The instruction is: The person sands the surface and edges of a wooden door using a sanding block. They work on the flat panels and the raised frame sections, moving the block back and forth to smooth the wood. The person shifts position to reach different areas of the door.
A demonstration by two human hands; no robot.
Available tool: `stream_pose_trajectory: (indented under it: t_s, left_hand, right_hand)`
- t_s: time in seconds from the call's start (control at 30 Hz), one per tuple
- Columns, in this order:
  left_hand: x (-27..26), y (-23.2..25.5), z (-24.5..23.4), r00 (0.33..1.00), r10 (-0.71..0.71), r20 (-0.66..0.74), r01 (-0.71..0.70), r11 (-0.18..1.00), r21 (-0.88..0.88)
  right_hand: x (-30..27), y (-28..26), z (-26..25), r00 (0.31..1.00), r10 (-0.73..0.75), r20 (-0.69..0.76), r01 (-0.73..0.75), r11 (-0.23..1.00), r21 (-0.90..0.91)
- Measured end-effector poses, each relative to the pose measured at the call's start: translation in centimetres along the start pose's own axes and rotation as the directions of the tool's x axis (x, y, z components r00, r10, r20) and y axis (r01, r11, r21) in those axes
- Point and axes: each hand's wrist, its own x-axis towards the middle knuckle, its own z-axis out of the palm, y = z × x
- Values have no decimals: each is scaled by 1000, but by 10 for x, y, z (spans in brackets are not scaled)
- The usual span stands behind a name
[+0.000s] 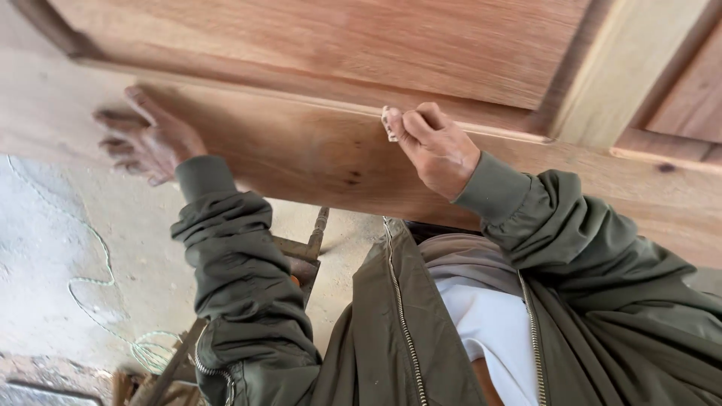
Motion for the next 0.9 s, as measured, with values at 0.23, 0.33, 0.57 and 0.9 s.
stream_pose_trajectory:
  t_s: [0.23,0.33,0.57,0.9]
  left_hand:
    - [9,-5,11,995,-28,-98,21,997,-74]
    - [5,-2,8,994,-34,-101,28,998,-55]
    - [0,0,5,997,-50,-60,44,994,-100]
    - [2,-2,5,997,-40,-64,35,996,-80]
  right_hand:
    - [-101,32,-56,949,230,216,-208,971,-117]
    - [-122,34,-30,884,300,358,-137,899,-415]
    - [-88,20,-52,942,239,237,-234,971,-48]
    - [-74,24,-38,983,172,69,-178,979,97]
